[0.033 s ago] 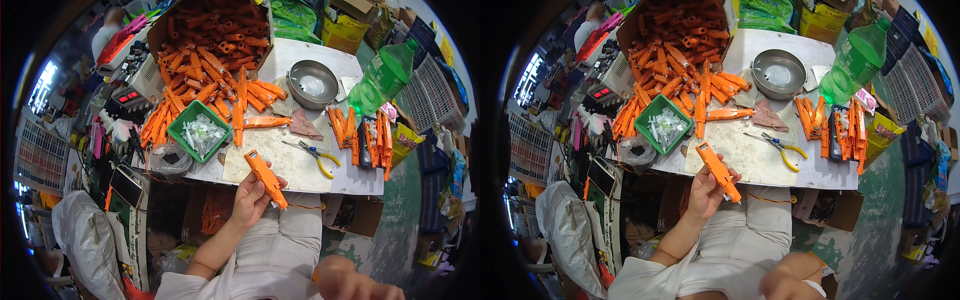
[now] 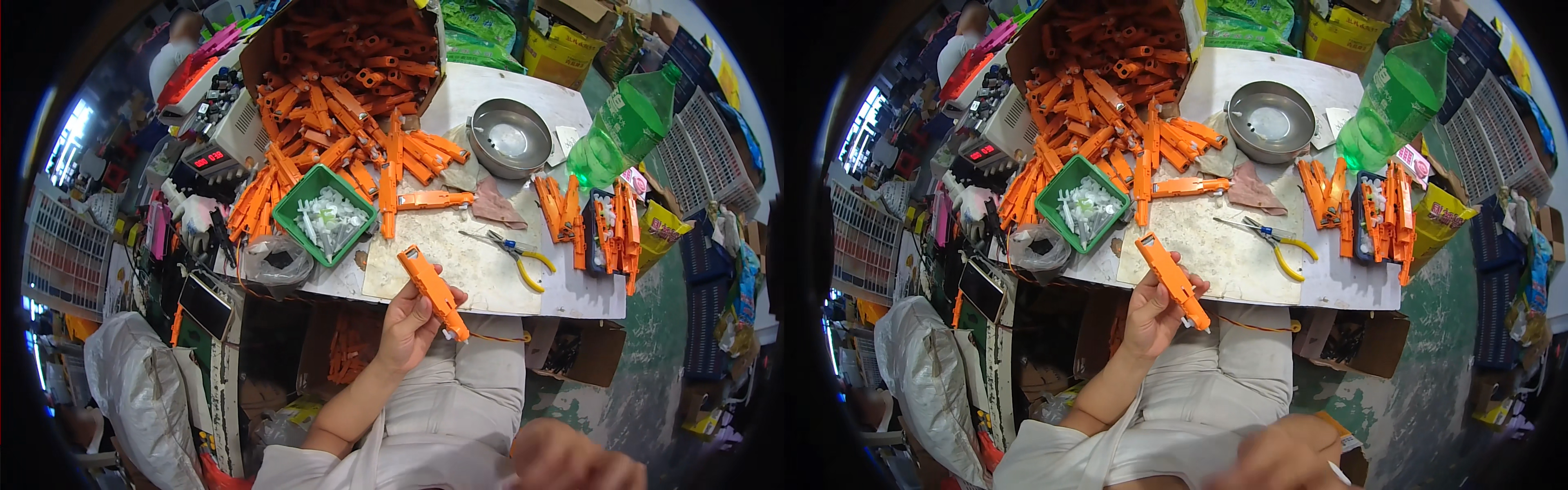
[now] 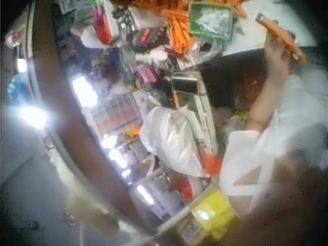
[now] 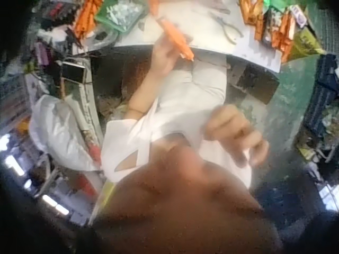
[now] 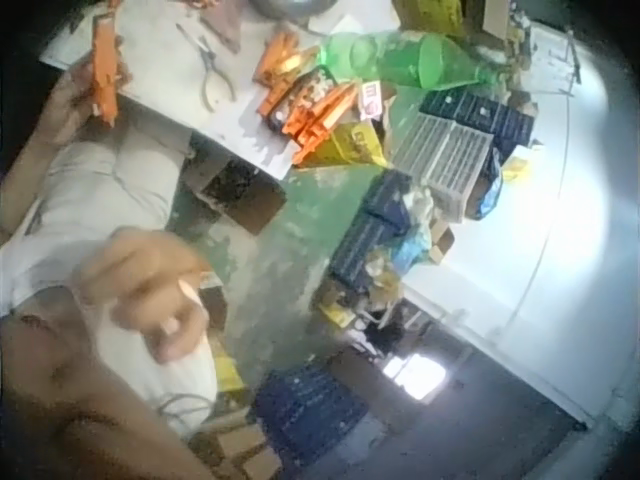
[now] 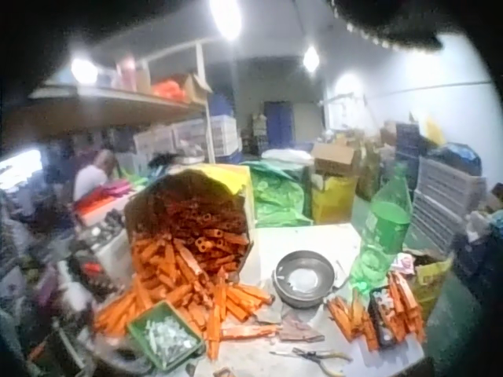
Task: The person assembles small orange plastic components at a cluttered workbench. They insert white cylindrical pieces into the orange parts, use pliers to trim or adjust them, and place finished units on the table. The process is repeated with multiple components throughout the clip.
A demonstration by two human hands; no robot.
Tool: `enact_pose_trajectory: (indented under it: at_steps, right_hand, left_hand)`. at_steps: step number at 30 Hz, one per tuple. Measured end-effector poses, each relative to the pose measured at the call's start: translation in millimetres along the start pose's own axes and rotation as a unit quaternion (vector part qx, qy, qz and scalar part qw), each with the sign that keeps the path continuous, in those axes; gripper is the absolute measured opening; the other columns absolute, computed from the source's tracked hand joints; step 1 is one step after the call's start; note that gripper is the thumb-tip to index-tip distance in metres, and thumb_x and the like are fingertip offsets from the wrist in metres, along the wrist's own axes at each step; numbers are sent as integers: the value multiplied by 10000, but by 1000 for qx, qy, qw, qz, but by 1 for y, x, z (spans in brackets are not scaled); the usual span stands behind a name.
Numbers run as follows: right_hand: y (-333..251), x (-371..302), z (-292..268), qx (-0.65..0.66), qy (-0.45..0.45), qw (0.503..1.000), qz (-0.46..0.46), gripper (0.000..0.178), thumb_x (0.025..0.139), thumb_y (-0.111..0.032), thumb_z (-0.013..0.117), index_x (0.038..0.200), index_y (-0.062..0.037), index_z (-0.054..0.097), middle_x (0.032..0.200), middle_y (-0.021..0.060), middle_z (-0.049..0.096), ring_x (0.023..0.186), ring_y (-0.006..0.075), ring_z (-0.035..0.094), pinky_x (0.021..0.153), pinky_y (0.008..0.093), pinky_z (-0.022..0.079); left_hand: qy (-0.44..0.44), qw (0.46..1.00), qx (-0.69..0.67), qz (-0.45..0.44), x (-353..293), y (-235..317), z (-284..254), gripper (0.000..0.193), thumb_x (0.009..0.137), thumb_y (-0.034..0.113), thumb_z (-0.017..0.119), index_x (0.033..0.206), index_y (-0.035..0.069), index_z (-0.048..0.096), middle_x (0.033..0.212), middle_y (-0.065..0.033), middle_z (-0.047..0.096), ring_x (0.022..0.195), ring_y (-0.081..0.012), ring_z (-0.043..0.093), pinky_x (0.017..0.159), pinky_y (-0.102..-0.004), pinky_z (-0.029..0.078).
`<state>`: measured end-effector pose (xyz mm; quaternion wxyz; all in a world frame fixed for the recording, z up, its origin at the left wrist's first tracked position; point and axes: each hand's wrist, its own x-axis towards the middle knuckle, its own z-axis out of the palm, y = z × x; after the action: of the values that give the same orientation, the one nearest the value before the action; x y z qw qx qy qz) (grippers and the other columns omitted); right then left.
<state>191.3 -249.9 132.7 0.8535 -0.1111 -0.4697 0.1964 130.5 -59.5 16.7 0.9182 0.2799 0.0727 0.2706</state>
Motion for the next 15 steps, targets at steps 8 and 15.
enact_pose_trajectory:
  at_steps: [8,15]
  right_hand:
    - [93,11,-69,-583,-78,745,314,462,779,-163,725,1195,-49,561,1001,122,628,942,289,582,823,386,466]
    - [108,12,-102,-593,-120,731,315,343,771,-123,701,1088,-25,612,934,134,631,923,301,577,802,381,466]
  left_hand:
    - [42,999,-7,34,-7,-7,-4,519,896,107,619,1354,9,395,1232,-135,545,1188,-210,499,1030,-333,380]
    - [121,958,231,116,-7,9,-5,646,882,61,624,1434,11,293,1397,-110,402,1265,-192,420,1078,-311,302]
